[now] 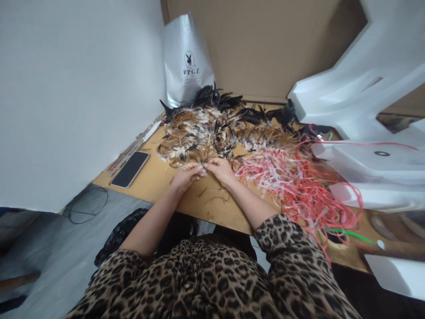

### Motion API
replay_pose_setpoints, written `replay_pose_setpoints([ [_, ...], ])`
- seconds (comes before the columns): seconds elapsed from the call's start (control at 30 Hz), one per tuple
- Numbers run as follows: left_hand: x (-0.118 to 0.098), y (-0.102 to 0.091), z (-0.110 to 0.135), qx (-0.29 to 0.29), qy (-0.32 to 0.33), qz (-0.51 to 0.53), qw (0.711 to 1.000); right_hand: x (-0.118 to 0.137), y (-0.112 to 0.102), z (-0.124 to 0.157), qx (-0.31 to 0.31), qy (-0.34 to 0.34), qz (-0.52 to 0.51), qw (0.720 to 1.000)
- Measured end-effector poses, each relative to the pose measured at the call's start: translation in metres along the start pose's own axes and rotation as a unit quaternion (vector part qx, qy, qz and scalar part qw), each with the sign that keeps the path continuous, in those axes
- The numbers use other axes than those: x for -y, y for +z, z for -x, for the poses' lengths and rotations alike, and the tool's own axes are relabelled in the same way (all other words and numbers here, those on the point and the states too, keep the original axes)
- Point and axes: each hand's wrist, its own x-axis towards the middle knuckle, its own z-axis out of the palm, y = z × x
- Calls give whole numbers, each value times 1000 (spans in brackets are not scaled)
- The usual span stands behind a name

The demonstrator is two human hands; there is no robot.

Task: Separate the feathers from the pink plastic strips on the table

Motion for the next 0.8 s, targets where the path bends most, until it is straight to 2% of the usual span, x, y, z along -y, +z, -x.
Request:
replay_pose_setpoints([
  [0.13,-5,-3,3,87,-86,110,986,1,2,1,70,4,-67,995],
  [0.2,-6,-3,4,100,-108,129,981,0,2,0,80,3,-77,994],
  [0.27,-5,1,4,79,-90,114,986,-2,1,-2,59,-3,-69,996],
  [0.37,-3,7,2,-13,0,36,999,-3,-2,-4,3,-15,-31,999],
  [0.43,-1,10,0,-75,62,-20,995,-2,-2,-3,-20,-18,-4,1000],
  [0.5,0,11,-1,-111,99,-54,987,-1,-1,-2,-30,-16,19,999],
  [0.67,-1,10,1,-131,134,-89,978,-3,1,-2,-49,-29,80,995],
  [0.8,1,5,0,-94,94,-56,990,-6,0,-3,-35,-33,78,996],
])
